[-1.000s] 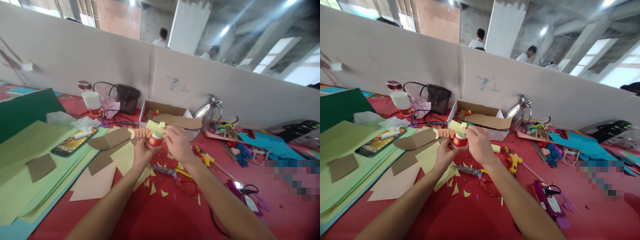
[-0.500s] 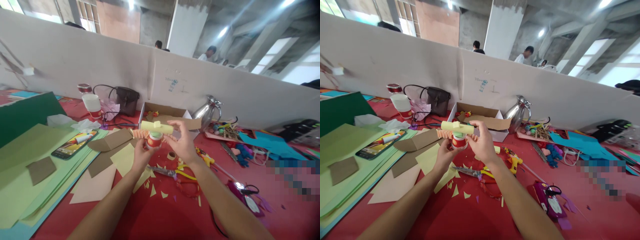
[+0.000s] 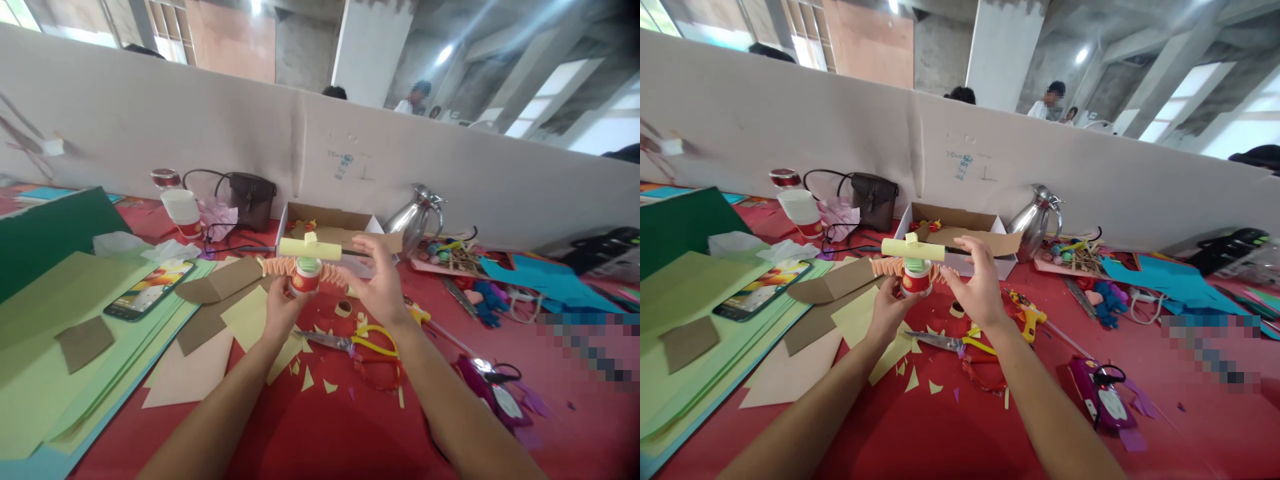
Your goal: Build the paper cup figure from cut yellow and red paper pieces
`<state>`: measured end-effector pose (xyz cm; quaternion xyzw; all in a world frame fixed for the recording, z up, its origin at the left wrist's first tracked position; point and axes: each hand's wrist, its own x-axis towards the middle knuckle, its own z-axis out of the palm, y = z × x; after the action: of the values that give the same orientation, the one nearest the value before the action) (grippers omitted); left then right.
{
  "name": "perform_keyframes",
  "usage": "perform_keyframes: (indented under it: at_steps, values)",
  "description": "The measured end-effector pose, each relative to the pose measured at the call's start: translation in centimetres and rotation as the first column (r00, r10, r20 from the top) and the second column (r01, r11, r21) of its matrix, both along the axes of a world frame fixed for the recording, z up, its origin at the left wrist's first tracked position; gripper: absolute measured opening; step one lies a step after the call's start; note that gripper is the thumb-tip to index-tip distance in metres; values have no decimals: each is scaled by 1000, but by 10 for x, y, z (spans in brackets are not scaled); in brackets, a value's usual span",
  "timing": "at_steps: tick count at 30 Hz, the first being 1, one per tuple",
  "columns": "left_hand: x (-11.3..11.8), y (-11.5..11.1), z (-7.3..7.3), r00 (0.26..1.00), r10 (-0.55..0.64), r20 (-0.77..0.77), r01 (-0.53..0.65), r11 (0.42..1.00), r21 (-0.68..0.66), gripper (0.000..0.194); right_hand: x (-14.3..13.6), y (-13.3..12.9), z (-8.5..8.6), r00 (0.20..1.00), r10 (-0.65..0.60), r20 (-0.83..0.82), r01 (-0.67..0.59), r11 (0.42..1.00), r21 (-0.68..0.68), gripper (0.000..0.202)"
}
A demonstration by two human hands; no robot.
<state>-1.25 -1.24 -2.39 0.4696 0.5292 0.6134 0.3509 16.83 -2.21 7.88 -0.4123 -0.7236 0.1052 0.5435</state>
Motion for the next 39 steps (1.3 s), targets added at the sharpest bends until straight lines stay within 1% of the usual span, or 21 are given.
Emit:
perform_keyframes:
  at_steps: [2, 3, 5, 6, 9, 13, 16, 18, 20, 21, 23, 24, 25, 27, 28, 29, 31, 34, 37, 39]
  values:
    - [0, 0, 0, 1000, 7, 4, -7, 1000, 3, 43, 8, -4, -8, 996, -63, -67, 62, 998, -22, 39]
    - [0, 0, 0, 1000, 11, 8, -11, 1000, 3, 43, 13, -6, -13, 990, -97, -98, 92, 994, -54, 32]
    - [-1, 1, 1, 1000, 14, 16, -14, 1000, 5, 44, 21, -10, -25, 980, -153, -129, 133, 980, -151, 21]
    - [-1, 1, 2, 1000, 12, 21, -13, 1000, 7, 45, 25, -13, -32, 977, -172, -124, 144, 968, -203, 19]
    - [-2, 1, 5, 999, -7, 47, 7, 1000, 11, 49, 35, -20, -47, 980, -193, -39, 171, 934, -313, 18]
    - [-2, 1, 11, 993, -10, 116, 13, 1000, -18, 56, 45, -30, -59, 975, -197, 104, 222, 902, -371, 18]
    - [-4, 1, 15, 990, 2, 140, 3, 999, -35, 56, 41, -39, -64, 959, -186, 212, 255, 894, -369, 19]
    - [-5, 1, 17, 988, -23, 152, 26, 999, -19, 55, 28, -48, -66, 939, -100, 328, 216, 916, -338, 18]
    - [-7, 1, 17, 987, -51, 154, 51, 999, 2, 52, 10, -60, -66, 890, 30, 455, 129, 941, -313, 17]
    - [-9, 1, 17, 987, -55, 150, 54, 998, 10, 52, 2, -66, -65, 865, 71, 496, 98, 947, -306, 16]
    - [-11, 1, 17, 989, -41, 145, 39, 999, 13, 53, -6, -79, -63, 814, 143, 563, 65, 941, -332, 21]
    - [-12, 0, 18, 989, -33, 144, 32, 999, 10, 54, -6, -85, -62, 788, 152, 596, 86, 932, -352, 24]
    - [-12, 0, 19, 989, -25, 146, 25, 1000, 6, 55, -2, -89, -63, 762, 143, 632, 134, 920, -369, 26]
    - [-13, 0, 20, 989, -25, 145, 25, 1000, -4, 55, 14, -97, -65, 712, 74, 698, 272, 888, -371, 27]
    - [-13, -1, 21, 990, -28, 141, 29, 1000, -5, 53, 22, -100, -68, 695, 44, 717, 321, 874, -365, 28]
    - [-13, -1, 22, 990, -32, 137, 33, 999, -2, 52, 31, -102, -71, 686, 32, 727, 346, 864, -365, 31]
    - [-13, -1, 23, 990, -38, 134, 38, 999, 3, 50, 42, -104, -76, 682, 33, 731, 352, 861, -367, 35]
    - [-12, -2, 24, 987, -29, 159, 30, 1000, 1, 52, 47, -106, -81, 664, 32, 747, 366, 857, -362, 37]
    - [-12, -1, 25, 976, -23, 215, 25, 1000, -3, 53, 46, -109, -81, 608, -14, 794, 460, 821, -338, 37]
    - [-14, 0, 26, 974, -20, 224, 20, 1000, 2, 52, 47, -112, -79, 559, -46, 828, 522, 795, -309, 37]
